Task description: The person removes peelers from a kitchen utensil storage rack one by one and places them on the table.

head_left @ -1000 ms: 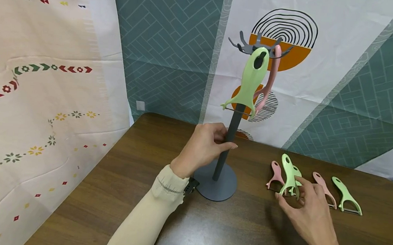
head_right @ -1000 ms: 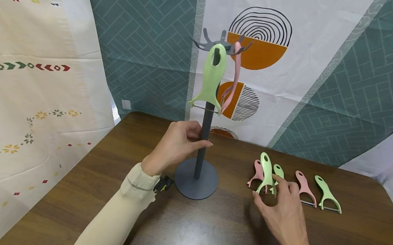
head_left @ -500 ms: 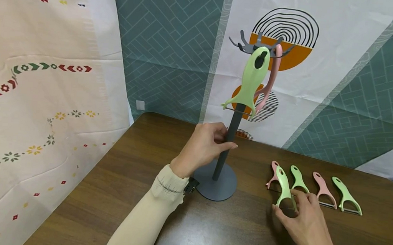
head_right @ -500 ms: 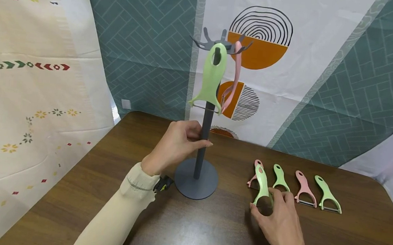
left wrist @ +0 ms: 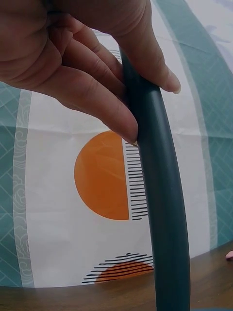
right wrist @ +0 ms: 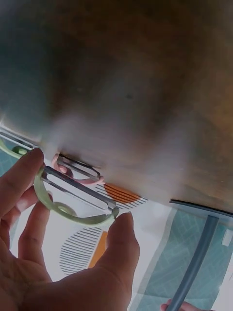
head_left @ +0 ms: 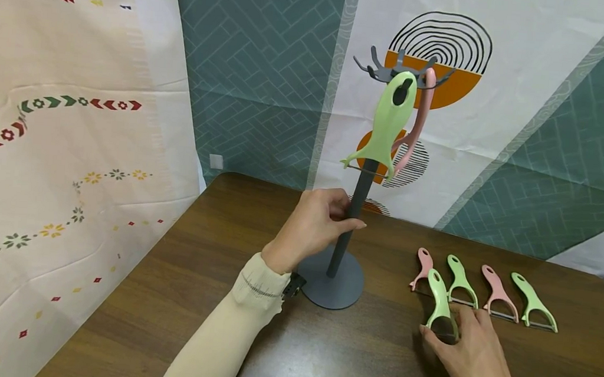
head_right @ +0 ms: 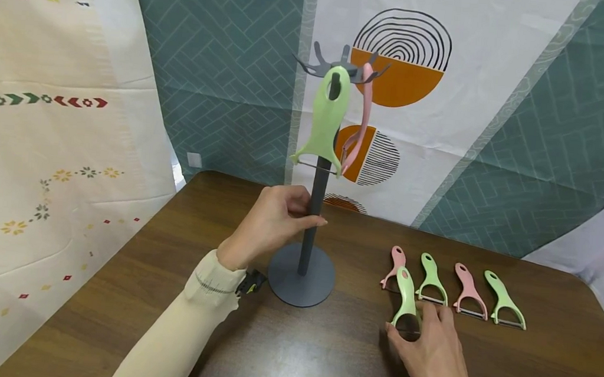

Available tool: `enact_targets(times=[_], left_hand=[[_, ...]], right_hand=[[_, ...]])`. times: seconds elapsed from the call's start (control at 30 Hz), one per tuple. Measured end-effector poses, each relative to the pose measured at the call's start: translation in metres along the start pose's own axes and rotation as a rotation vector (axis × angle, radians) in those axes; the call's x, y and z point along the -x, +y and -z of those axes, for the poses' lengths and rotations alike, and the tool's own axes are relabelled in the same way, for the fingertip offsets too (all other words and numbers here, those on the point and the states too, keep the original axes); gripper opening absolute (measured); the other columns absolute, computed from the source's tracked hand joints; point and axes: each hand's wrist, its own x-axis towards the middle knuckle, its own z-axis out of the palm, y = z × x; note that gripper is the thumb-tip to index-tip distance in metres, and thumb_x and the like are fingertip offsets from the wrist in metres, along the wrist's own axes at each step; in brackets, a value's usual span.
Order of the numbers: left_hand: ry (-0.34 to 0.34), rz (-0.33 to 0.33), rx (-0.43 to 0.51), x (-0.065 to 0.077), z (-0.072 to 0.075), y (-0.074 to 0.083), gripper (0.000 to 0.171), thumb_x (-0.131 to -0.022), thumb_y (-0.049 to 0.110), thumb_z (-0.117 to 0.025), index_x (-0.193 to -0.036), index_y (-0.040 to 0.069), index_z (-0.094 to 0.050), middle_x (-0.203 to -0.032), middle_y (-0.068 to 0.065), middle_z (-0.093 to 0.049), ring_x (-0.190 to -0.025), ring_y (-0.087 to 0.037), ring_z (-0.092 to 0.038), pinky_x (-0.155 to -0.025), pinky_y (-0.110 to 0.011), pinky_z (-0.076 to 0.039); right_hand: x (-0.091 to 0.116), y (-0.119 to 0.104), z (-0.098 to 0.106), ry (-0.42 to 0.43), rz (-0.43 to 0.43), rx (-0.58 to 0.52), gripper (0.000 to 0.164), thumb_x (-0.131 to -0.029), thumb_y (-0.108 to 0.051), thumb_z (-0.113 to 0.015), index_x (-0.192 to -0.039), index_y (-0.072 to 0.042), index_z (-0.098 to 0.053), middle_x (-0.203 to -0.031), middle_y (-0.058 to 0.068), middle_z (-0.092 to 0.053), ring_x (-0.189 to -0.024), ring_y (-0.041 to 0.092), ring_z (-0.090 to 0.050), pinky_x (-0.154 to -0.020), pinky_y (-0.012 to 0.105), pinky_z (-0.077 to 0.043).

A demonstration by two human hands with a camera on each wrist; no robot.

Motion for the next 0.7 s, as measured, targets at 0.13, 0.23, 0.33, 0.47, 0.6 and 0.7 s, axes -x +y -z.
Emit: enact_targets(times=[0.13, 0.23, 0.33, 0.47, 0.6, 0.7], left_hand=[[-0.004, 0.004, -0.008, -0.0005, -0.0006, 0.0006, 0.016, -0.086, 0.019, -0.084, -0.088, 0.01, -0.071, -0.082, -0.002, -0.078, -0.07, -0.01, -0.072, -0.062, -0.022, -0.054], [-0.003, 0.009, -0.007, -0.0004, -0.0006, 0.0011, 0.016, -0.086, 0.019, -0.084, -0.088, 0.011, -0.071, -0.082, -0.002, -0.078, -0.07, -0.009, -0.072, -0.063, -0.022, -0.055], [-0.005, 0.007, -0.004, -0.0007, -0.0011, 0.0011, 0.016, -0.086, 0.019, -0.084, -0.088, 0.01, -0.071, -0.083, -0.002, -0.078, -0.07, -0.006, -0.072, -0.064, -0.021, -0.056], [-0.004, 0.003, -0.005, -0.0006, -0.0011, 0.0012, 0.016, -0.086, 0.02, -0.084, -0.089, 0.01, -0.071, -0.083, -0.002, -0.078, -0.072, -0.004, -0.072, -0.066, -0.021, -0.056], [0.0, 0.003, -0.006, -0.0001, -0.0005, 0.0012, 0.016, -0.086, 0.02, -0.084, -0.089, 0.01, -0.071, -0.083, -0.002, -0.078, -0.072, -0.004, -0.072, -0.066, -0.021, -0.057], [0.0, 0.004, -0.005, 0.0, -0.0001, 0.0008, 0.016, -0.086, 0.019, -0.084, -0.09, 0.01, -0.071, -0.084, -0.002, -0.078, -0.073, -0.004, -0.072, -0.067, -0.021, -0.057]], right_hand=[[0.0021, 0.0016, 0.0011, -0.091, -0.065, 0.021, 0.074, -0.083, -0.053, -0.08, -0.127, 0.003, -0.058, -0.122, 0.031, -0.054, -0.104, 0.044, -0.058, -0.083, 0.062, -0.049], [0.003, 0.0023, 0.0021, -0.153, -0.101, 0.04, 0.082, -0.085, -0.059, -0.076, -0.13, 0.005, -0.055, -0.124, 0.032, -0.052, -0.103, 0.047, -0.059, -0.083, 0.063, -0.048], [0.0035, 0.0022, 0.0029, -0.194, -0.131, 0.057, 0.086, -0.085, -0.062, -0.073, -0.131, 0.007, -0.053, -0.122, 0.033, -0.051, -0.099, 0.047, -0.061, -0.081, 0.062, -0.049], [0.0026, 0.0008, 0.0037, -0.244, -0.171, 0.072, 0.09, -0.085, -0.064, -0.072, -0.133, 0.008, -0.051, -0.124, 0.034, -0.049, -0.099, 0.049, -0.061, -0.081, 0.063, -0.049], [0.0019, -0.0003, 0.0042, -0.278, -0.202, 0.089, 0.091, -0.082, -0.066, -0.074, -0.132, 0.007, -0.052, -0.123, 0.032, -0.05, -0.096, 0.048, -0.062, -0.078, 0.062, -0.049], [0.0028, 0.0002, 0.004, -0.295, -0.215, 0.101, 0.091, -0.079, -0.068, -0.075, -0.129, 0.006, -0.054, -0.117, 0.029, -0.053, -0.092, 0.045, -0.063, -0.075, 0.061, -0.05]])
